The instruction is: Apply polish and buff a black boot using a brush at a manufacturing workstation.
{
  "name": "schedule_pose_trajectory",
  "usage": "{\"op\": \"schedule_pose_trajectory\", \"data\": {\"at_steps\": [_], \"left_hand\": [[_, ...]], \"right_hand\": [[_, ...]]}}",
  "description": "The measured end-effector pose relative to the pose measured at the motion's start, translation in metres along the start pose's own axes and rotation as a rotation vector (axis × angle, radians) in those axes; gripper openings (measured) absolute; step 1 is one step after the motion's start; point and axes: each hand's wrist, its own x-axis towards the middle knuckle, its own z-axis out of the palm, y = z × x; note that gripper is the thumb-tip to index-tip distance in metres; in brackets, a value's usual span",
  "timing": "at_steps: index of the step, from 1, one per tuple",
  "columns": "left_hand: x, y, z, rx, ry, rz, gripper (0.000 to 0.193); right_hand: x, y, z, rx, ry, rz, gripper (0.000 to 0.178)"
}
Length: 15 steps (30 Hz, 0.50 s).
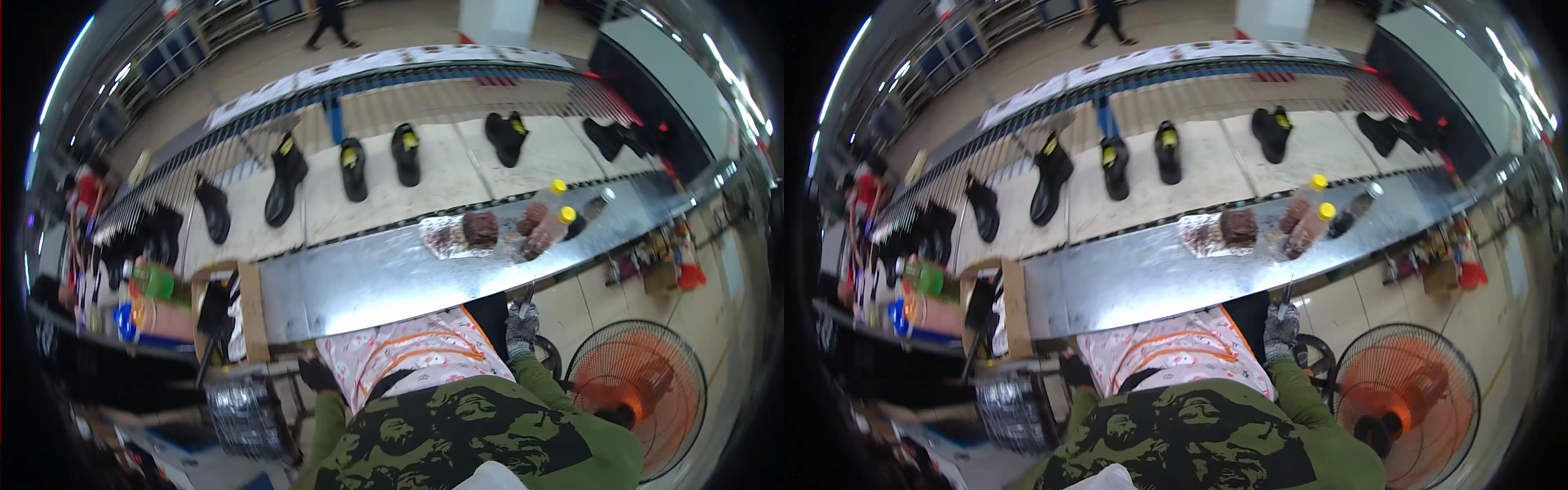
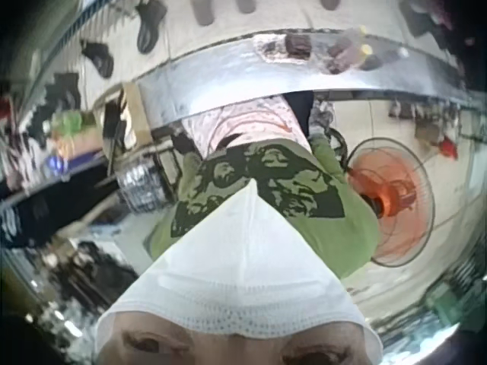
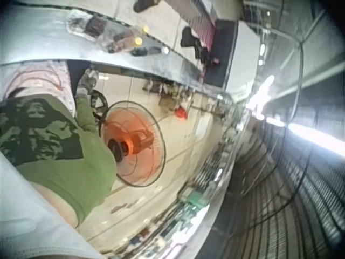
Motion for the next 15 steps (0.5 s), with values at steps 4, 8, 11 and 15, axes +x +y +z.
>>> {"op": "schedule_pose_trajectory", "data": {"at_steps": [4, 8, 11, 15], "left_hand": [[0.019, 0.063, 0.011, -0.099, 0.039, 0.019, 0.028], [0.031, 0.164, 0.038, -0.389, -0.108, 0.404, 0.020], [0.033, 0.182, 0.082, -0.180, -0.069, 0.725, 0.035], [0.022, 0.210, 0.096, 0.145, -0.482, 0.745, 0.059]], "right_hand": [[0.026, -0.091, 0.005, 0.837, -0.318, 0.444, 0.021], [0.039, -0.112, 0.039, 0.770, -0.201, 0.145, 0.018], [0.031, -0.147, 0.025, 1.023, -0.756, 0.629, 0.018], [-0.001, -0.123, 0.027, 1.059, -0.999, 0.737, 0.024]]}}
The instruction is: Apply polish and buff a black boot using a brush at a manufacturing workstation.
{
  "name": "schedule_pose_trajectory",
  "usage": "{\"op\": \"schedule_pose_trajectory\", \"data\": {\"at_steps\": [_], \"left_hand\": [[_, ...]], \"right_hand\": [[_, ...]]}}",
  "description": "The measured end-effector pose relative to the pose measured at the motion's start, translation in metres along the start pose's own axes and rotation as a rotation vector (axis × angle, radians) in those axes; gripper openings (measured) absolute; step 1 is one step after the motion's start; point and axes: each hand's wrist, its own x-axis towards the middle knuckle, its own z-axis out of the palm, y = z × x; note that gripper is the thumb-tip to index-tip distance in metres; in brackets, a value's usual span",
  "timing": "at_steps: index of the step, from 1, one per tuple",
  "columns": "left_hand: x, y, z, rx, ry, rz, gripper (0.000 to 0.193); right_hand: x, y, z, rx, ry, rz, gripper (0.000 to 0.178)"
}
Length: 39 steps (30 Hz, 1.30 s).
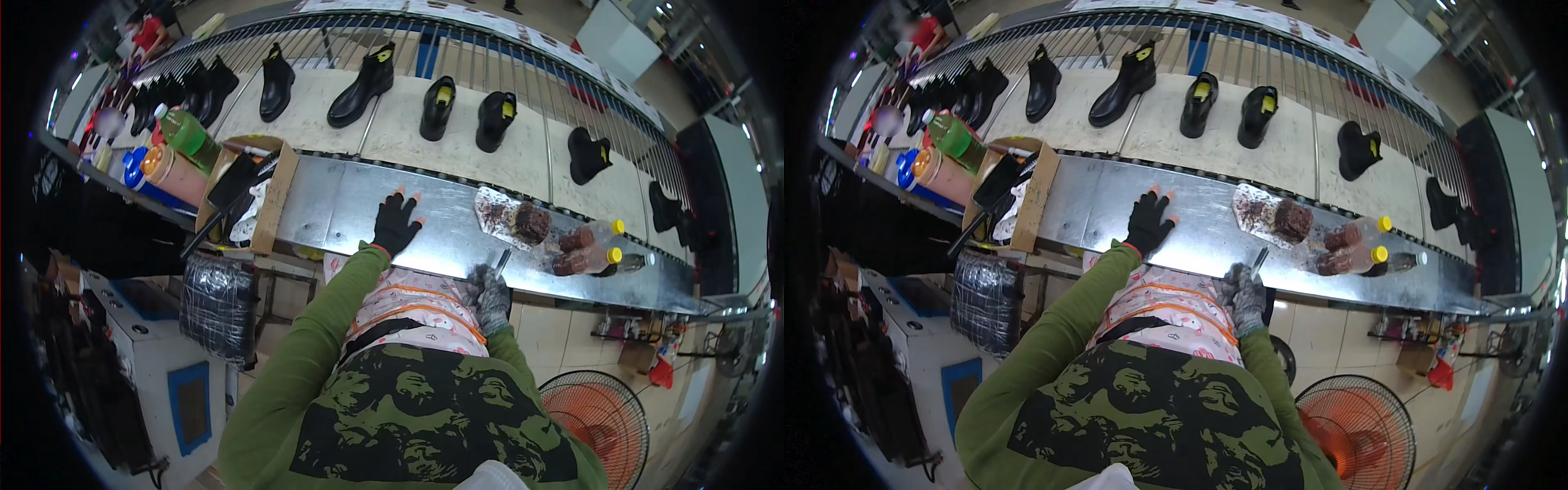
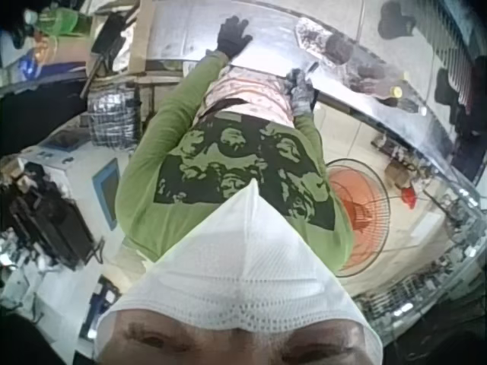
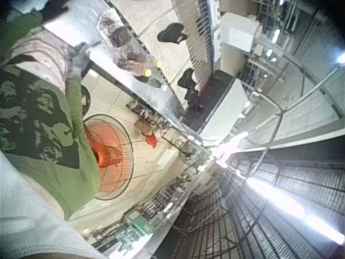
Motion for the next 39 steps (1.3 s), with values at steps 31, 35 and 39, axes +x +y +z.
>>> {"op": "schedule_pose_trajectory", "data": {"at_steps": [31, 35, 39], "left_hand": [[-0.013, -0.005, 0.015, 0.160, -0.002, 0.100, 0.058], [-0.013, -0.003, 0.013, 0.165, -0.008, 0.088, 0.057], [-0.011, -0.005, 0.012, 0.153, -0.010, 0.087, 0.056]], "right_hand": [[0.065, -0.030, 0.043, -1.417, 0.266, -0.395, 0.062], [0.073, -0.027, 0.034, -1.394, 0.218, -0.367, 0.063], [0.079, -0.021, 0.030, -1.406, 0.197, -0.379, 0.064]]}}
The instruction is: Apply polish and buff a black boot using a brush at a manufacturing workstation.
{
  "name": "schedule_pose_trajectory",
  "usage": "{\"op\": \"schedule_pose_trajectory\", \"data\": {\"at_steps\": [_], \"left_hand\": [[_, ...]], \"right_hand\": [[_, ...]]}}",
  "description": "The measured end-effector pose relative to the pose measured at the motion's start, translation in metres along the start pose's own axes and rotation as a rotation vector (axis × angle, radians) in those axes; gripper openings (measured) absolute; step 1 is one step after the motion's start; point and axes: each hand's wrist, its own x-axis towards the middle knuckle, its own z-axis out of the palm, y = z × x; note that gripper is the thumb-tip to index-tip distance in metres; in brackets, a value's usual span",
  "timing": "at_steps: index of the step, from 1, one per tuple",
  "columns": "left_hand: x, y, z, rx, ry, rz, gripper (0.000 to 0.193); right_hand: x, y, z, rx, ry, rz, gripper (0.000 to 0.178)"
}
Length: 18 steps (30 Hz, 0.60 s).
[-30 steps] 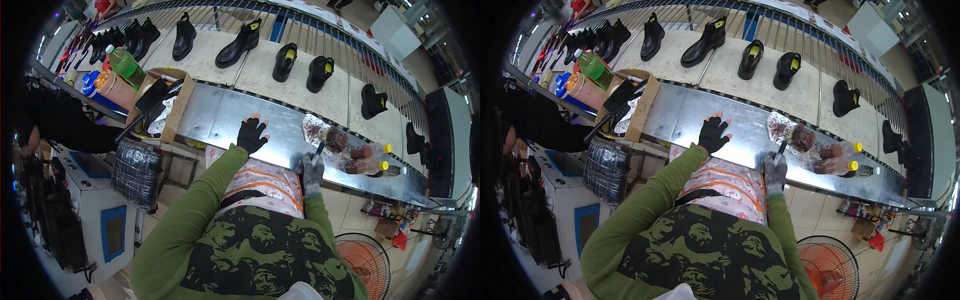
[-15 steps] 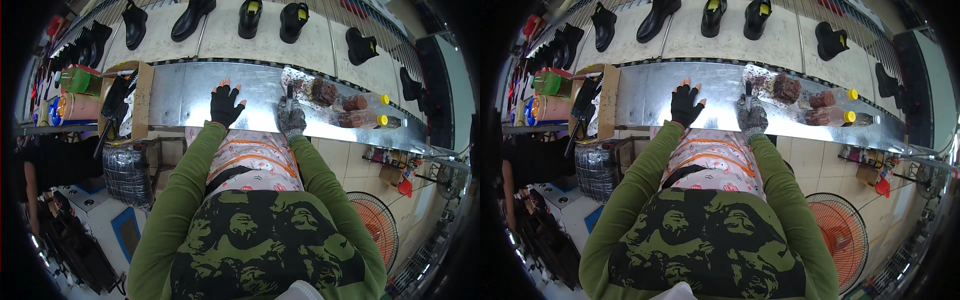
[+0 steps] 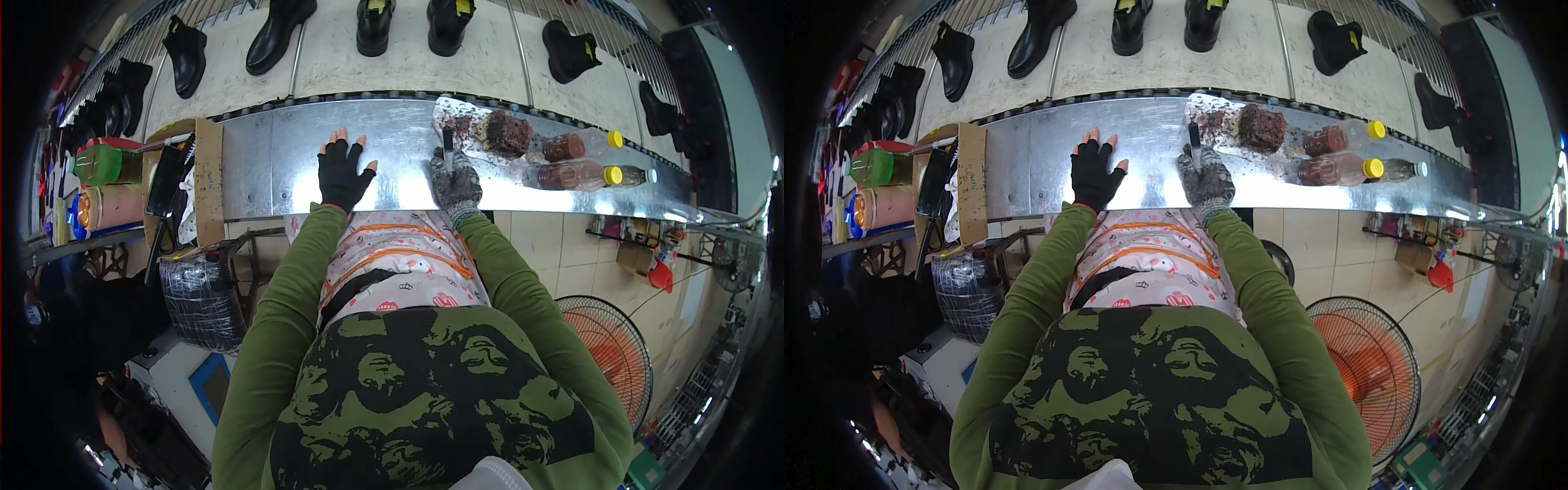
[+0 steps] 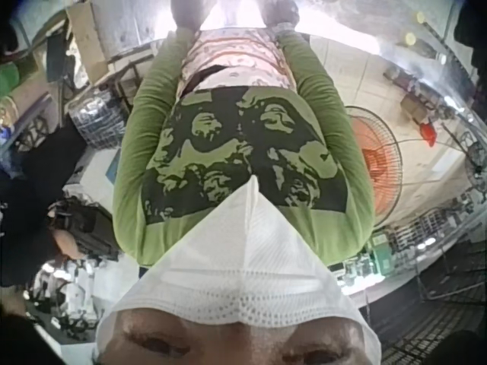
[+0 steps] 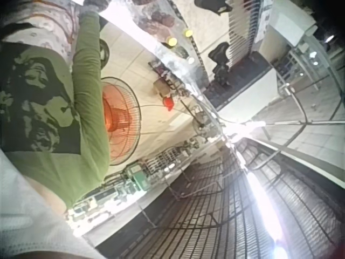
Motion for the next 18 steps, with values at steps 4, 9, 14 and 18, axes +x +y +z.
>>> {"op": "schedule_pose_trajectory", "data": {"at_steps": [4, 9, 14, 18], "left_hand": [[0.002, 0.002, -0.001, -0.009, 0.032, 0.012, 0.056], [-0.001, 0.001, -0.001, -0.011, 0.029, 0.011, 0.056], [0.000, 0.002, 0.006, -0.033, 0.016, -0.010, 0.056], [0.021, 0.011, 0.023, -0.060, 0.035, 0.110, 0.056]], "right_hand": [[0.003, 0.021, 0.015, 0.216, 0.096, -0.010, 0.052], [-0.033, 0.004, -0.004, 1.701, -0.144, 0.259, 0.008], [-0.076, 0.018, -0.016, 1.410, -0.105, 0.436, 0.016], [-0.066, 0.009, -0.029, 1.124, -0.025, 0.282, 0.016]]}}
